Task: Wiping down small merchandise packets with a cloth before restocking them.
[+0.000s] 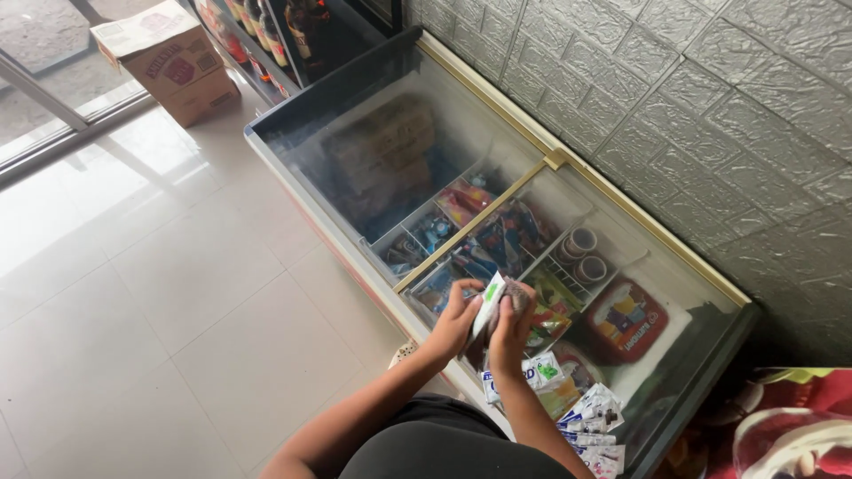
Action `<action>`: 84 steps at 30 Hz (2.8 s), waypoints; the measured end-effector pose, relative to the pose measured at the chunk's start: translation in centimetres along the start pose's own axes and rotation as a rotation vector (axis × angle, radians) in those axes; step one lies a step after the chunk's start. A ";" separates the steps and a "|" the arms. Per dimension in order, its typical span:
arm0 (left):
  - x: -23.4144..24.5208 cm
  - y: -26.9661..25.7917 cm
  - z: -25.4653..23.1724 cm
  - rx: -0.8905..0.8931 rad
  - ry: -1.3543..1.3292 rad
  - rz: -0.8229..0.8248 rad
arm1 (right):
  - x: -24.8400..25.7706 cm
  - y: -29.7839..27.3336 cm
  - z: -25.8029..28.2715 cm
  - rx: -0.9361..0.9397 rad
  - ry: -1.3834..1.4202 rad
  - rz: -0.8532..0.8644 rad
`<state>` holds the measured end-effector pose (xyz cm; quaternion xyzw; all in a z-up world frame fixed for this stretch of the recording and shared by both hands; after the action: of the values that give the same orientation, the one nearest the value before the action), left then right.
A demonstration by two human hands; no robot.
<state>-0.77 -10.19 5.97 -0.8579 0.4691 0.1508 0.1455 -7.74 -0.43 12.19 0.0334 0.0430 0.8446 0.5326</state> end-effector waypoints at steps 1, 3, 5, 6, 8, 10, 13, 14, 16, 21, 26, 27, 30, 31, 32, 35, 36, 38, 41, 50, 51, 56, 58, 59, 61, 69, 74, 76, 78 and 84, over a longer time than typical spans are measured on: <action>0.0 0.5 -0.4 0.006 0.000 0.005 | -0.4 -0.5 -0.4 -0.004 -0.002 -0.007; 0.1 1.4 -2.0 -0.172 -0.091 -0.064 | -0.8 -1.6 -1.5 -0.057 -0.015 -0.009; -0.8 0.5 -3.2 -0.235 -0.189 -0.006 | -1.6 -2.3 -0.3 -0.032 -0.062 0.081; -1.6 0.1 -4.2 -0.300 -0.288 0.050 | -2.3 -2.7 0.5 -0.006 -0.104 0.175; -3.9 -0.9 -5.0 -0.254 -0.300 0.135 | -1.1 -0.9 2.8 0.101 -0.156 0.085; -5.7 -1.4 -3.9 -0.197 -0.318 0.225 | 0.5 0.1 4.7 0.198 -0.223 -0.010; -7.1 -0.6 -0.9 -0.061 -0.194 0.283 | 3.1 0.0 5.4 0.242 -0.302 -0.172; -7.8 0.2 -0.7 -0.012 -0.258 0.284 | 3.6 -0.6 4.6 0.234 -0.312 -0.174; -9.1 1.1 -1.6 0.068 -0.324 0.308 | 4.4 -2.2 3.1 0.209 -0.336 -0.208; -11.6 0.7 -1.5 0.082 -0.246 0.457 | 6.9 -4.5 -0.8 0.006 -0.195 -0.221; -11.5 -0.7 9.5 0.102 0.203 0.635 | 17.0 -3.1 -2.9 -0.192 -0.139 -0.611; -11.8 -0.8 9.4 0.135 0.481 0.685 | 19.6 -3.5 -3.4 -0.268 -0.124 -0.735; -9.9 0.8 11.8 0.101 0.907 0.700 | 22.6 -5.0 -0.9 -0.045 -0.034 -0.829; -9.4 0.7 13.5 0.107 0.905 0.715 | 22.8 -5.8 -1.0 -0.051 -0.039 -0.843; -8.9 1.0 14.7 0.044 0.856 0.684 | 23.1 -6.5 -1.1 -0.054 -0.047 -0.869; -7.7 1.0 16.9 -0.094 0.824 0.662 | 22.3 -8.3 -3.5 -0.211 -0.077 -0.877; -7.4 0.9 17.1 -0.177 0.841 0.653 | 21.7 -8.7 -5.0 -0.358 -0.094 -0.839; -6.9 0.4 16.9 -0.220 0.937 0.663 | 19.3 -9.0 -7.4 -0.522 -0.139 -0.717; -6.1 0.7 16.0 -0.257 1.054 0.676 | 16.8 -9.6 -11.4 -0.598 -0.259 -0.531; -1.8 6.4 6.4 -0.274 1.309 0.413 | 12.9 -6.5 -8.7 -0.257 -0.486 -0.429; -1.3 7.2 5.0 -0.252 1.314 0.338 | 12.6 -5.8 -8.7 -0.233 -0.467 -0.418; 2.0 8.4 6.3 -0.206 1.174 0.274 | 9.5 -2.6 -9.0 -0.221 -0.360 -0.349; 2.3 8.1 6.3 -0.161 1.126 0.278 | 8.5 -1.9 -10.0 -0.216 -0.345 -0.319; 2.3 7.6 6.5 -0.064 1.067 0.306 | 8.3 -1.9 -11.0 -0.234 -0.319 -0.356; 2.6 6.9 9.1 0.030 1.007 0.336 | 7.5 -1.8 -12.1 -0.251 -0.291 -0.395; -3.0 5.4 8.7 0.070 0.267 0.359 | 2.3 -3.4 -7.3 -0.185 -0.126 -0.186; -7.8 1.0 8.5 0.318 0.091 0.542 | 8.3 -0.7 -4.6 -0.373 -0.218 -0.460; -8.7 -0.7 9.8 0.346 0.088 0.625 | 10.8 -0.9 -3.2 -0.245 -0.142 -0.605; -9.8 -1.3 9.7 0.293 0.147 0.707 | 12.2 -2.5 -0.6 -0.013 -0.486 -0.738; -13.5 0.2 4.5 0.424 0.163 0.697 | 9.1 -7.1 -3.8 -0.324 -0.354 -0.536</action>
<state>-8.39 1.72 7.21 -0.6081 0.7620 0.0228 0.2217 -5.63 10.70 7.76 0.0819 -0.1770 0.6518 0.7329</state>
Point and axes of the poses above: each hand's wrist, its own y-axis towards the middle knuckle, its own x-axis out of the back of the hand, z = x × y, the point moved 7 cm from there along y, towards the middle knuckle, and after that the axes turned 7 degrees about -x, right-handed, at the moved point
